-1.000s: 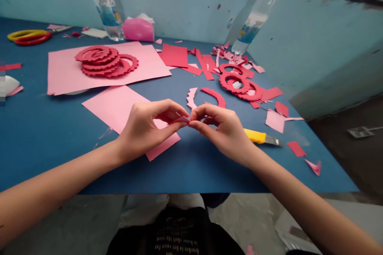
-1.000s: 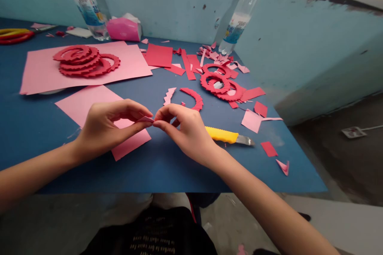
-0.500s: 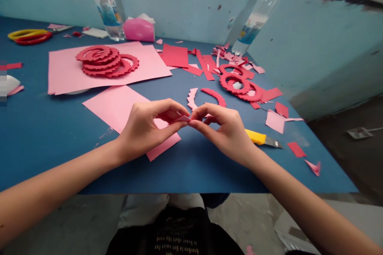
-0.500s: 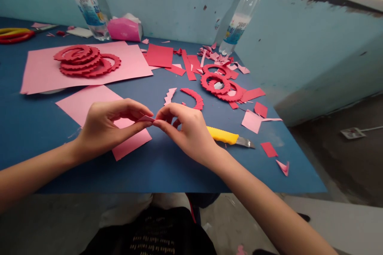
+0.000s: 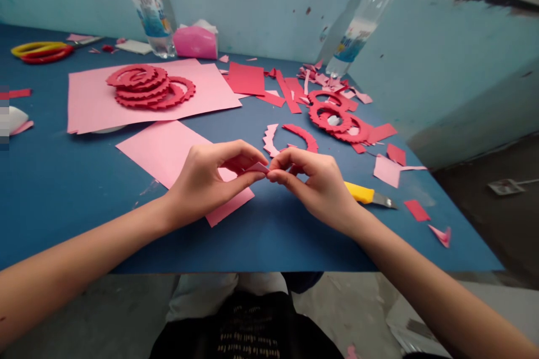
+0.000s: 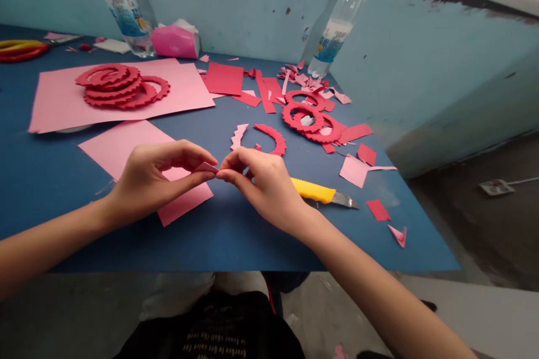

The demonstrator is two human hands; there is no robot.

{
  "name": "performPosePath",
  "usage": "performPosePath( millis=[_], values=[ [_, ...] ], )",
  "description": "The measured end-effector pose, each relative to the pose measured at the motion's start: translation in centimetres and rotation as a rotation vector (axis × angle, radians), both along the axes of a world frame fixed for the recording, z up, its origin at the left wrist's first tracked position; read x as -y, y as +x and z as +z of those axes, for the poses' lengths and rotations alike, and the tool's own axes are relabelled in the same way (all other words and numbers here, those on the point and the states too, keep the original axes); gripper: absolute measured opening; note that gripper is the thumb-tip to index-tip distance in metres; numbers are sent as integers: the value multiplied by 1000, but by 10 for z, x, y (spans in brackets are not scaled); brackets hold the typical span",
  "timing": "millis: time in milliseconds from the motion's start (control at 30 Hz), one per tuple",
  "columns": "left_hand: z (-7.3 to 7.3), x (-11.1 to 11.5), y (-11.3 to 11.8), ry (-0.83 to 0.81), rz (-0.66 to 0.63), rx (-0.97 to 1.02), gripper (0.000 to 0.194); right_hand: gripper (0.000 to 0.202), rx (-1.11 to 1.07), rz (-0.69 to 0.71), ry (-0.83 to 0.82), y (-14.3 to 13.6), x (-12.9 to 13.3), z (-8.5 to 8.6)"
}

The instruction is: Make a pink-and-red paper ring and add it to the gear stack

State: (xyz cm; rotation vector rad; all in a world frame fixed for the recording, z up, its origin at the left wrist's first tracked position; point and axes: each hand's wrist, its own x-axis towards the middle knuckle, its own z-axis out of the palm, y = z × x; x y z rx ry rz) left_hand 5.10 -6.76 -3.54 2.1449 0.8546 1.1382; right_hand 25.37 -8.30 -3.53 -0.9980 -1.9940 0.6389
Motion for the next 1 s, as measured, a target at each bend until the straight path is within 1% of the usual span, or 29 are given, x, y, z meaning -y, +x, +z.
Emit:
performPosePath(
  millis=[200,367,533,700,833,1000],
  values=[
    [3,-2,0,-49,-4,-11,10,18,-38,-47,8,1,-3,-2],
    [6,-2,-2,-78,0,17,8,15,-67,-47,-1,3,-3,-3],
    [5,-1,-2,-124,2,32,8,17,-45,-2,14,1,-1,0],
    [2,-2,-2,-198,-53,21,12,19,-93,23,-27,-1,-1,-1],
    [3,-2,-1,-190,-67,26,11,20,-136,-6,-59,-1,-1,-1],
    [1,-2,0,-184,-69,31,10,19,-124,3,-67,-2,-2,-2]
  ],
)
